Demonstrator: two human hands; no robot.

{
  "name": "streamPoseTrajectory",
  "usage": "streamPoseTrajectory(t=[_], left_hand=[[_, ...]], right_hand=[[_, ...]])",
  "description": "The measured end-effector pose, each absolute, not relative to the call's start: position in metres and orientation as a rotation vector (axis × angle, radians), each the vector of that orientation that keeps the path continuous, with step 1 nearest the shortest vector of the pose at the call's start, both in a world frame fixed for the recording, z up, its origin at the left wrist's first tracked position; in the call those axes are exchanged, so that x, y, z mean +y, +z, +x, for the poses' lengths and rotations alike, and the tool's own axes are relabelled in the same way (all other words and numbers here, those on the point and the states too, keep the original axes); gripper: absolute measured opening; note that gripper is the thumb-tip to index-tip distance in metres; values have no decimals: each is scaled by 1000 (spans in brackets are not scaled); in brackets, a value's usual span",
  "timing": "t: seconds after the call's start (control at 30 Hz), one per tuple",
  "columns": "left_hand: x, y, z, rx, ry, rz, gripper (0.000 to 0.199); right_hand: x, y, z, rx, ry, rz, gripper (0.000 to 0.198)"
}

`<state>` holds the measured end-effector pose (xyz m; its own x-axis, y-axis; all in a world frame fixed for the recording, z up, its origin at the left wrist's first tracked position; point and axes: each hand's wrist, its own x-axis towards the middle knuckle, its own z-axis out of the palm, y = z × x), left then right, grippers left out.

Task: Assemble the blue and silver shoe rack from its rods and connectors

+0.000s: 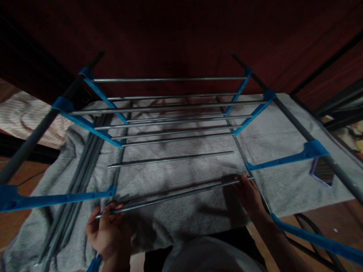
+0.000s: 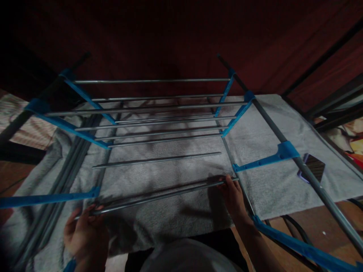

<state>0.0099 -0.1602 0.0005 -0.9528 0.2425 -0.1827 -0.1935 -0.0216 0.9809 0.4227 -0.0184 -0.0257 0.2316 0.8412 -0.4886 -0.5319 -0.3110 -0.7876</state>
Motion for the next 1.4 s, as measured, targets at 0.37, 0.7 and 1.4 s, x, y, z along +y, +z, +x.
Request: streamPoseTrajectory(t=[0.37, 0.7, 1.4], left_hand=[[-172, -18, 19, 2299, 1765, 329, 34], [-203, -27, -3, 2485, 1119, 1289, 40], [-175, -20, 4, 2749, 746, 1539, 31]], right_hand=[[-22, -24, 421, -404, 1548, -1181, 26], [-15, -27, 411, -372, 1461, -1201, 30], [-19, -24, 416, -364, 1574, -1257, 27]])
